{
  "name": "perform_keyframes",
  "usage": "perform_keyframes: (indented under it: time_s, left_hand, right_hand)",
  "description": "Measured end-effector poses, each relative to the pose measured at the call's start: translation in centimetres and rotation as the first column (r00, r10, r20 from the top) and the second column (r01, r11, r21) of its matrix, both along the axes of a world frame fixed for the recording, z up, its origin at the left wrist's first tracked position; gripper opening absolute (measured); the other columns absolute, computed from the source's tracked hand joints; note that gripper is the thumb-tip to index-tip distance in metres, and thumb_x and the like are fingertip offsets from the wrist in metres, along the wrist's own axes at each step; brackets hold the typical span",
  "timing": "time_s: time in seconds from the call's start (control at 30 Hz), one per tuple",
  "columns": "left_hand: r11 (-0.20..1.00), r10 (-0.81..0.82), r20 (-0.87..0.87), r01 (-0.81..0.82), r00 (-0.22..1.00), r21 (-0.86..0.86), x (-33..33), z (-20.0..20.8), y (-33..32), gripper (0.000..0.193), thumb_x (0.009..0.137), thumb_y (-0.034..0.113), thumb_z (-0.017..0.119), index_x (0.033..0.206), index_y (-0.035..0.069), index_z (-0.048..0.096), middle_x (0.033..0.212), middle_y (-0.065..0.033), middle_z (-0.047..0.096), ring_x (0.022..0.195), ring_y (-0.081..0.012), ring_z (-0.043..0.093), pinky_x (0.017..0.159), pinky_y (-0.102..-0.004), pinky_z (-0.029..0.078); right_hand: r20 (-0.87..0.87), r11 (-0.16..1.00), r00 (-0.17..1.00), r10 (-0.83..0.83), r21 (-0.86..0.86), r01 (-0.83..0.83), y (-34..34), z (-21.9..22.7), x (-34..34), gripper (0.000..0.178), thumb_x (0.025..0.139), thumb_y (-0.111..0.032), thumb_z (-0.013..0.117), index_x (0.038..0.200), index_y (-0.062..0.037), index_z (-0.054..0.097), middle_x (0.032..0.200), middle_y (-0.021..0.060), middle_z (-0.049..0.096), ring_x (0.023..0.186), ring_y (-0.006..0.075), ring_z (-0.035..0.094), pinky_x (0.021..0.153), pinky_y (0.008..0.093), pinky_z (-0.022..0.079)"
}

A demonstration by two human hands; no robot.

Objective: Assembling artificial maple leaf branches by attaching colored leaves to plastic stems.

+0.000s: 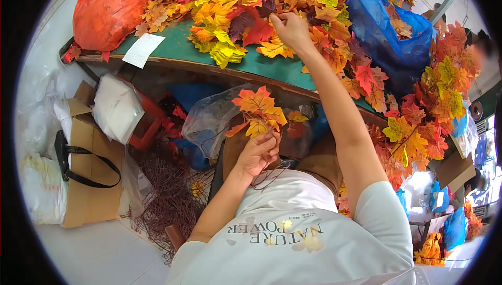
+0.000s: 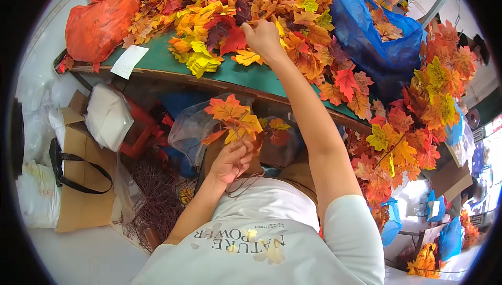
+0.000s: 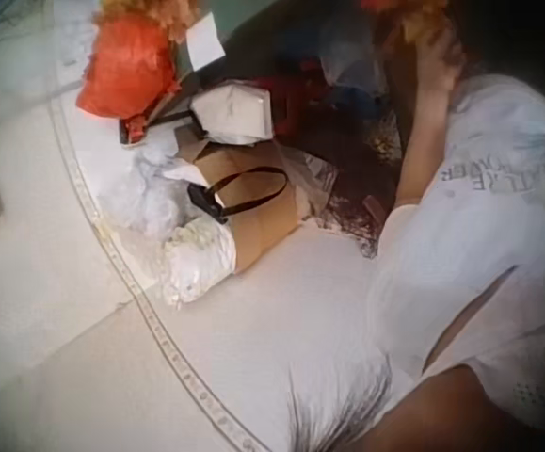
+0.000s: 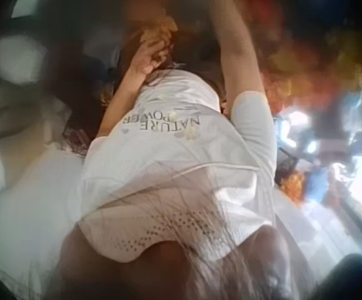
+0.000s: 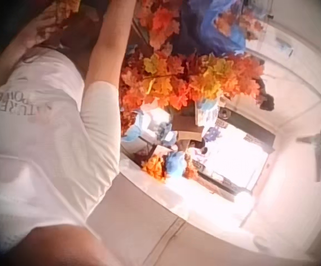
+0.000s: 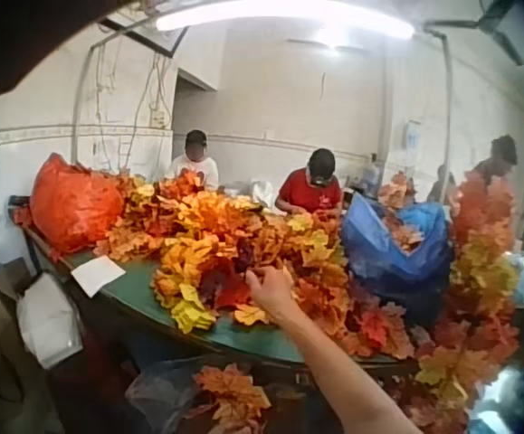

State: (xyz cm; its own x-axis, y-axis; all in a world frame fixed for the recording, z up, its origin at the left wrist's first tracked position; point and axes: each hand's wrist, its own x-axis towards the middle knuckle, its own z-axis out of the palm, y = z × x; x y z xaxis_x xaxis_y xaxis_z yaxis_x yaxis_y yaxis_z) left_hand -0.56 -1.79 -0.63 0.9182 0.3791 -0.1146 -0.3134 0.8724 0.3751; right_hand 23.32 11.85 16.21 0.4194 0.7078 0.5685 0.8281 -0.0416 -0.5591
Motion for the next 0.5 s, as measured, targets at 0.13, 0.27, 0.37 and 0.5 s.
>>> perform_keyframes:
  time_s: [0.13, 0.27, 0.37, 0.5]
  left_hand:
    - [0.998, 0.061, -0.052, -0.063, 0.997, -0.027, 0.5, 0.6, 0.0, 0.018, 0.085, 0.008, 0.062, 0.103, 0.007, 0.062, 0.085, 0.0015, 0.059, 0.065, -0.0065, 0.054, 0.054, -0.0191, 0.048]
    - [0.995, 0.086, -0.061, -0.089, 0.994, -0.046, 0.3, 0.9, 0.1, 0.021, 0.085, 0.007, 0.061, 0.106, 0.007, 0.062, 0.082, 0.0018, 0.057, 0.065, -0.0064, 0.054, 0.056, -0.0193, 0.050]
    - [0.986, 0.124, -0.054, -0.129, 0.991, -0.100, 0.5, 0.2, 0.0, 0.023, 0.086, 0.004, 0.058, 0.110, 0.006, 0.059, 0.080, 0.0014, 0.057, 0.066, -0.0073, 0.055, 0.057, -0.0209, 0.051]
    - [0.959, 0.273, -0.144, -0.281, 0.951, -0.038, 0.7, 0.7, 0.0, 0.025, 0.085, 0.003, 0.060, 0.109, 0.004, 0.059, 0.079, 0.0007, 0.058, 0.068, -0.0083, 0.057, 0.059, -0.0218, 0.052]
  right_hand:
    - [-0.128, 0.998, 0.990, 0.054, -0.038, -0.059, 2.5, -0.4, 1.3, 0.024, 0.080, -0.022, 0.061, 0.085, 0.0002, 0.069, 0.070, 0.0154, 0.066, 0.068, 0.0273, 0.065, 0.066, 0.0334, 0.050]
    - [-0.331, 0.995, 0.940, 0.087, 0.081, -0.063, 0.4, -0.7, 3.2, 0.022, 0.079, -0.018, 0.065, 0.083, 0.0040, 0.068, 0.069, 0.0098, 0.067, 0.066, 0.0124, 0.065, 0.061, 0.0277, 0.052]
    - [-0.645, 0.884, 0.639, 0.420, 0.451, -0.126, -2.5, -1.1, 3.5, 0.016, 0.080, -0.005, 0.066, 0.088, 0.0084, 0.062, 0.081, 0.0110, 0.064, 0.068, 0.0180, 0.065, 0.067, 0.0257, 0.056]
    - [-0.684, 0.794, 0.473, 0.555, 0.605, -0.057, -10.1, -3.3, 0.0, 0.013, 0.081, -0.005, 0.066, 0.083, 0.0061, 0.060, 0.081, 0.0096, 0.064, 0.077, 0.0175, 0.064, 0.073, 0.0271, 0.054]
